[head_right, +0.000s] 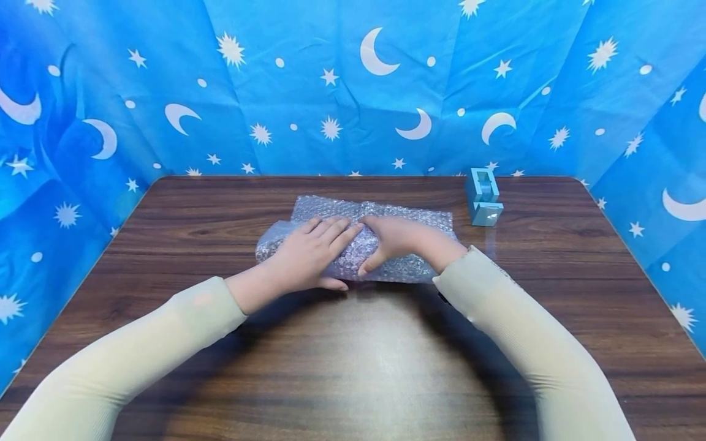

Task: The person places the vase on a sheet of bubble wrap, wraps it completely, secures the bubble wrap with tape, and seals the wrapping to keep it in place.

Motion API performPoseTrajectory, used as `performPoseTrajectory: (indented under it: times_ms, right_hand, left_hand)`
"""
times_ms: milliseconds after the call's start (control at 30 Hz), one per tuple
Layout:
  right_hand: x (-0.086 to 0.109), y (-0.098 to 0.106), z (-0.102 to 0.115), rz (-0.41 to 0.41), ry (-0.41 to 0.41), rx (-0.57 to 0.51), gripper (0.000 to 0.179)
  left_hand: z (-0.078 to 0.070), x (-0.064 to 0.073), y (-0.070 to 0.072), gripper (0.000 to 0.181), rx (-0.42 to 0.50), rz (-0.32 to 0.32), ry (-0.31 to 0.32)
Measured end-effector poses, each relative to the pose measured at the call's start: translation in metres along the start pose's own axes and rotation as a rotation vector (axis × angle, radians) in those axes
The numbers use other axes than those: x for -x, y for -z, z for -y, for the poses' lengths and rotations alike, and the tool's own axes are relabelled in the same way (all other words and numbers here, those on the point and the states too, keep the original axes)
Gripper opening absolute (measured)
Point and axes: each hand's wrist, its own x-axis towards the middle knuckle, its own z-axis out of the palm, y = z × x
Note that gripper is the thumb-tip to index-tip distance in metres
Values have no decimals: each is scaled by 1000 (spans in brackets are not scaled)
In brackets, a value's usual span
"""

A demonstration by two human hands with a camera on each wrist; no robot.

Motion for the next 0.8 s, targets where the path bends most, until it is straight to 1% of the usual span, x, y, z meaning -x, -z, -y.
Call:
performPoseTrajectory:
  times_ms: [67, 200, 300, 367, 433, 533, 667, 800]
  right_hand:
    - [0, 0, -1, 1, 5, -6, 107]
    - [-1, 0, -4, -17, 38, -23, 97]
    - [-1, 0, -5, -24, 61, -34, 91]
    - [-1, 1, -5, -24, 68, -40, 90]
    - [-1, 1, -5, -20, 74, -46, 89]
    - [0, 1, -6, 1, 74, -62, 89]
    - [0, 0, -7, 40, 63, -82, 93]
    - [0, 0, -9, 98, 45, -102, 97]
  left_hand:
    - [-3, -1, -1, 109, 9, -31, 10]
    - [-9, -3, -1, 106, 14, -100, 33]
    - [-11, -5, 0, 105, 35, -142, 46]
    - [-13, -5, 0, 104, 45, -158, 53]
    - [-14, -6, 1, 104, 57, -160, 62]
    - [-15, -7, 4, 103, 91, -125, 79]
    - [-15, -7, 8, 104, 170, -39, 104]
    - [-15, -9, 14, 104, 232, 39, 122]
